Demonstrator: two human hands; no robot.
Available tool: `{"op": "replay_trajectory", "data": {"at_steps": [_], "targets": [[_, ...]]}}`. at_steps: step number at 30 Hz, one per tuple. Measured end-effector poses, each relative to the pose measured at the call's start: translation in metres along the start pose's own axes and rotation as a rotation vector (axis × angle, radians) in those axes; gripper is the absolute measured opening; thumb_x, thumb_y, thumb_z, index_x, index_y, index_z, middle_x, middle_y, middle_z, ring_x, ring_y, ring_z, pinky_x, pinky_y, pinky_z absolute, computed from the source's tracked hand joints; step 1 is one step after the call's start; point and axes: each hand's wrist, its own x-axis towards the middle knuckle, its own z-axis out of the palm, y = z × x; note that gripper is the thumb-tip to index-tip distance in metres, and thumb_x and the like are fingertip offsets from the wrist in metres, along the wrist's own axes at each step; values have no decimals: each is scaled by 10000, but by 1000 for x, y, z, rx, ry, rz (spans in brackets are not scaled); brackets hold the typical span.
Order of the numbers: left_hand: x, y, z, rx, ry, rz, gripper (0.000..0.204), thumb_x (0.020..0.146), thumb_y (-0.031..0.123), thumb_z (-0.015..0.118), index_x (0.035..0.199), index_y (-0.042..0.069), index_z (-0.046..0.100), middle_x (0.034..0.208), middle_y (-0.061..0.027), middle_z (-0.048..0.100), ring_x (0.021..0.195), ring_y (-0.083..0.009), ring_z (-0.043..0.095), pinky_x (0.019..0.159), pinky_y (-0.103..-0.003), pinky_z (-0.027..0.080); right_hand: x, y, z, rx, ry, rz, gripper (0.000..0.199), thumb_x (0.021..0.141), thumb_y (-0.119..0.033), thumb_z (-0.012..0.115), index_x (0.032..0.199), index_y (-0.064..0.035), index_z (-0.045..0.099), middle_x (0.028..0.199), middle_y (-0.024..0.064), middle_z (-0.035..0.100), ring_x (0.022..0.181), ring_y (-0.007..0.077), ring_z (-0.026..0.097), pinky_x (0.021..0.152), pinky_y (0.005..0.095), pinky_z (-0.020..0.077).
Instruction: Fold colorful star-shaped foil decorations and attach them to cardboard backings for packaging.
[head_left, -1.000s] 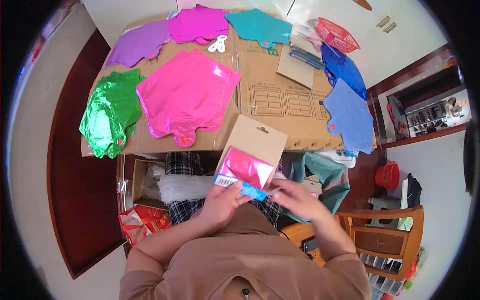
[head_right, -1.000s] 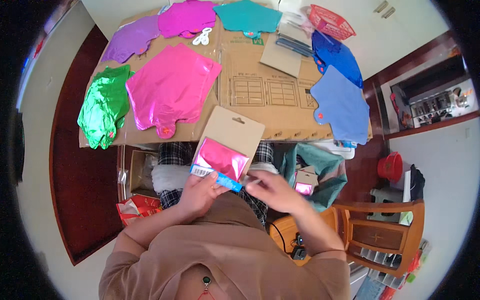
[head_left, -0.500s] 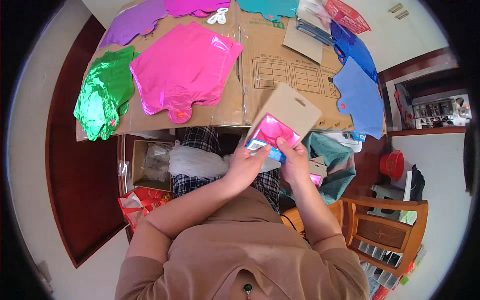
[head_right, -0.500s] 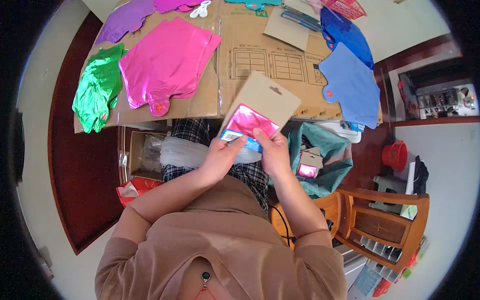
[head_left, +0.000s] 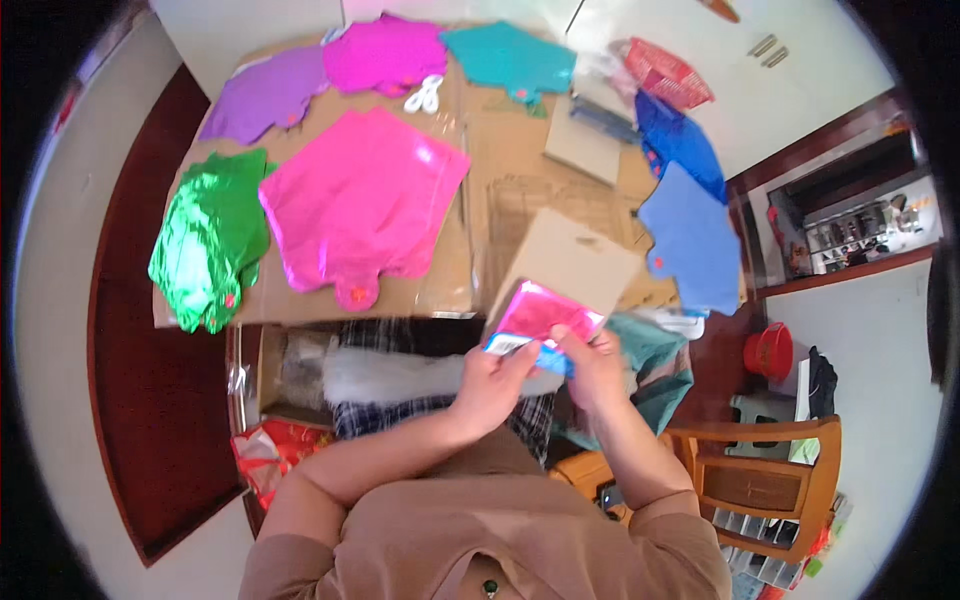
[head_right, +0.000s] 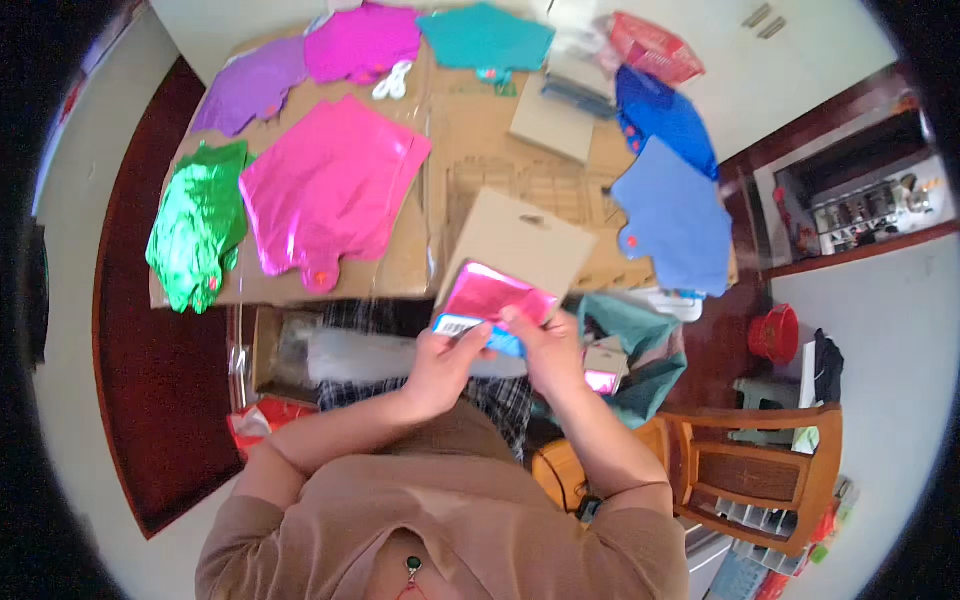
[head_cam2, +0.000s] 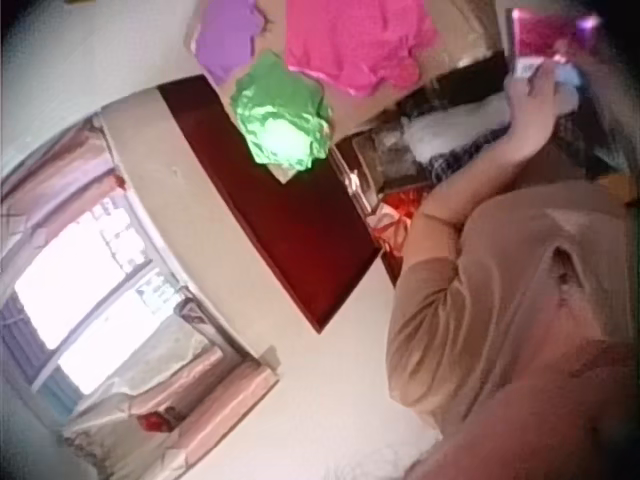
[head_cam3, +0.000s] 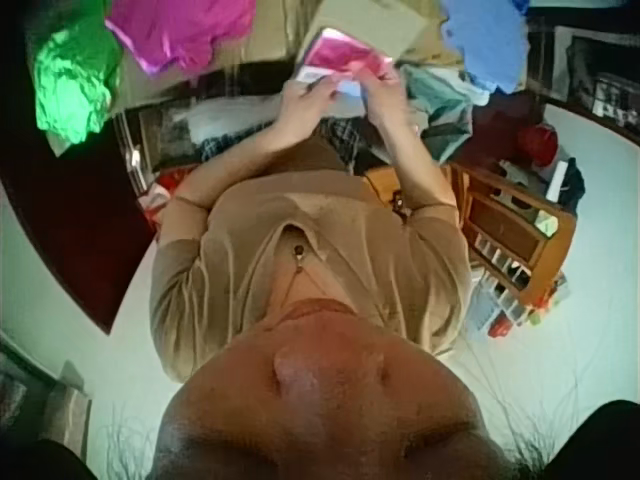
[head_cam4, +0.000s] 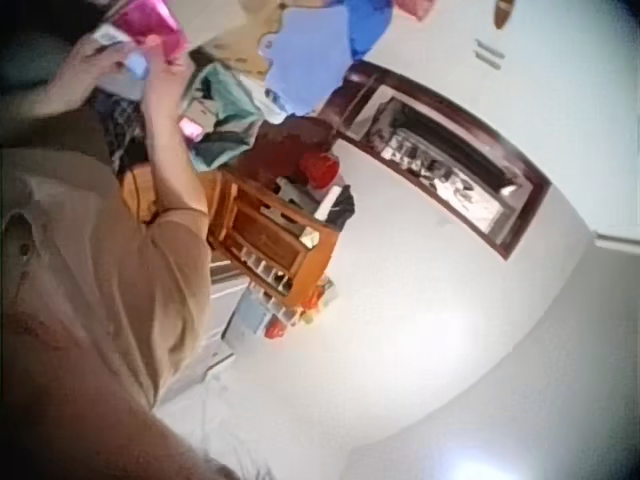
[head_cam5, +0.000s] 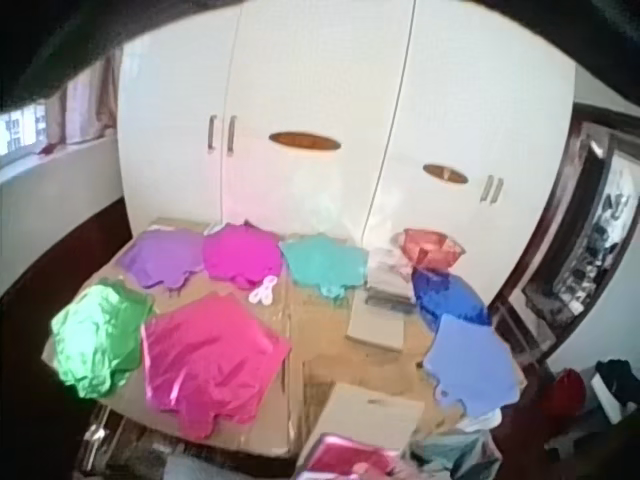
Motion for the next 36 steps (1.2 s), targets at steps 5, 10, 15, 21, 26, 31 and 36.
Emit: {"op": "replay_trajectory", "data": {"at_steps": [5,10,15,21,26,31,36], "targets": [[10,36,-19,-133,154,2,180,933,152,585,850,11,659,763,7,633,700,-68,558,649,-247,458,69,-92,-3,-557,-532,289,174,862,-219,679,906,-52,661,872,1,654,670,77,588,601,219,461],[12,45,-44,-85,150,-110,176,923,156,593,835,23,667,752,-5,642,684,-72,559,631,-245,441,221,-175,-38,-843,-138,-193,108,828,-142,628,816,-39,658,686,18,637,567,58,547,513,235,417],[19,46,-42,-31,115,-140,150,905,102,591,772,58,646,694,0,619,618,-76,549,601,-252,462,393,-165,-78,-1215,192,-280,357,729,-320,752,868,3,690,769,133,689,699,247,660,670,349,513],[22,58,-49,-55,31,-235,92,899,99,616,899,24,668,847,-13,666,766,-91,608,711,-257,491,460,-133,-88,-1371,224,-320,370,680,-353,763,811,-10,716,793,145,700,772,286,678,732,376,526],[21,53,-55,-124,7,-250,76,898,88,620,924,33,665,846,9,651,760,-61,568,686,-237,458,459,-137,-92,-1134,148,-273,263,719,-256,727,821,-13,723,745,122,696,691,231,666,649,349,521],[21,54,-53,-147,12,-217,65,904,89,616,916,42,659,832,43,619,738,-33,514,640,-226,416,401,-179,-73,-675,9,-395,138,784,-140,662,839,-27,719,731,48,677,646,116,604,596,260,482],[8,47,-64,-78,-77,-211,68,915,90,603,902,43,650,822,55,597,742,-27,491,647,-218,410,280,-192,-6,-508,-227,-382,97,826,-105,636,850,-31,694,796,14,674,691,78,582,639,240,472]]}}
